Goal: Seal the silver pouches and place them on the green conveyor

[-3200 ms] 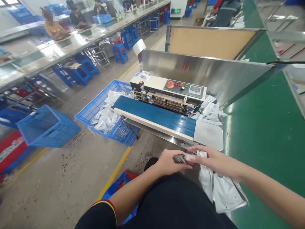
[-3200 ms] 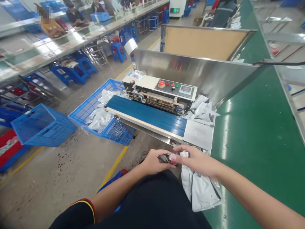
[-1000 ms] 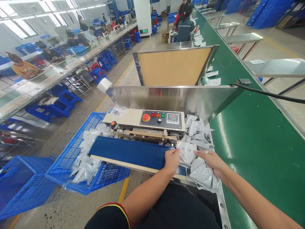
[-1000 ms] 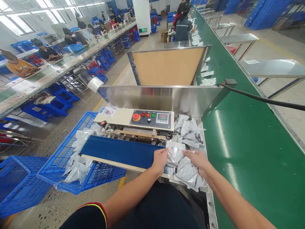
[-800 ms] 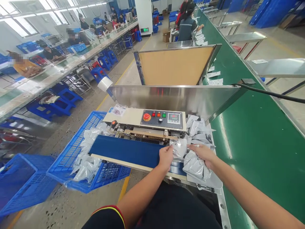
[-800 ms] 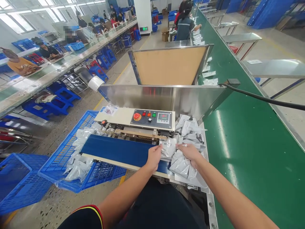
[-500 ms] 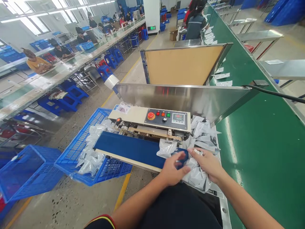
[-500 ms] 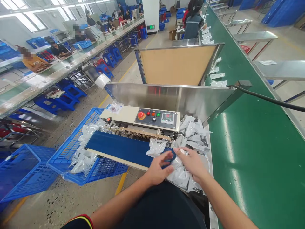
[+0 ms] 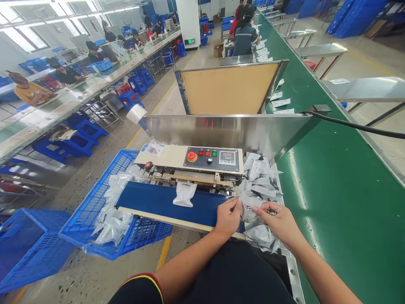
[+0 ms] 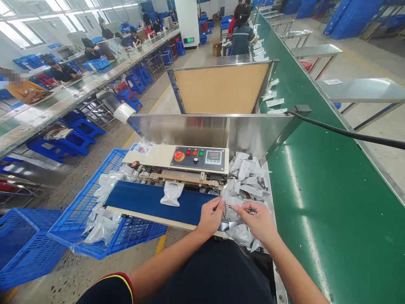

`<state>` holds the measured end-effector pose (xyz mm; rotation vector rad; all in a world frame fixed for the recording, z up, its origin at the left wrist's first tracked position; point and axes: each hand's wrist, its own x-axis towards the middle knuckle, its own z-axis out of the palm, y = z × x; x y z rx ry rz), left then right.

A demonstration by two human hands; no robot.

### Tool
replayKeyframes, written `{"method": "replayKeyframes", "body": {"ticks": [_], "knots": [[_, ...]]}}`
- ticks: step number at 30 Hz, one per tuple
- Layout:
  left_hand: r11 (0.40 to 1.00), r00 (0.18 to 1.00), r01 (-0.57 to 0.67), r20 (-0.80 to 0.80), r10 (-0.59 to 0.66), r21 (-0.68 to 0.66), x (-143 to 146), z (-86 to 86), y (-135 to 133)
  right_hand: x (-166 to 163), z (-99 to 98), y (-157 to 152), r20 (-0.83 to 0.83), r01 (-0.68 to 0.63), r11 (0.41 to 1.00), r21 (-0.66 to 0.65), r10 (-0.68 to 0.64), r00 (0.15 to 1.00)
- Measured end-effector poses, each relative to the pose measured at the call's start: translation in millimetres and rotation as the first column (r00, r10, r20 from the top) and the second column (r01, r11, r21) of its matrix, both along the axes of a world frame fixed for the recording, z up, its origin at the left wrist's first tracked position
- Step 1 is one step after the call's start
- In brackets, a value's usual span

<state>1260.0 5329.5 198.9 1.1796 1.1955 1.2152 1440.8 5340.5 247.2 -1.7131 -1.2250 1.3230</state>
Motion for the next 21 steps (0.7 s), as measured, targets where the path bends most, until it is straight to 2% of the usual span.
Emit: {"method": "replayKeyframes", "body": {"ticks": [2,6,8,10,13,17,19,21], "knots": [[1.0,0.999,-0.026,-0.029,0.026,0.006,5,-1.5,3,3,-0.8,1,0.019,-0.008,1.0,0.018,0.008,1.0],[0.989,0.995,-0.098,0.009,0.1,-0.107,12,-6.3,8,13,4.7,1,0.022,-0.123,0.992,0.028,0.123,0.992],[0.988,0.994,-0.099,0.025,0.103,-0.121,13,-7.6,8,15,7.3,-1,0.024,-0.202,0.979,0.036,0.201,0.979],[0.992,0.996,-0.077,0.036,0.081,-0.1,13,-8.2,6,15,7.2,-3,0.03,-0.226,0.974,0.035,0.225,0.974],[0.993,0.996,-0.069,0.051,0.074,-0.091,15,-10.5,5,13,2.9,-5,0.078,-0.181,0.983,0.043,0.177,0.981],[0.975,0.984,-0.14,0.089,0.157,-0.171,20,-15.9,6,12,-3.1,-7,0.14,-0.138,0.985,0.104,0.123,0.982],[0.967,0.978,-0.156,0.106,0.18,-0.201,21,-17.3,8,13,-5.0,-11,0.098,-0.137,0.989,0.052,0.132,0.986],[0.958,0.973,-0.197,0.08,0.217,-0.211,22,-16.9,9,15,-6.0,-15,0.029,-0.069,0.997,-0.029,0.07,0.997]]}}
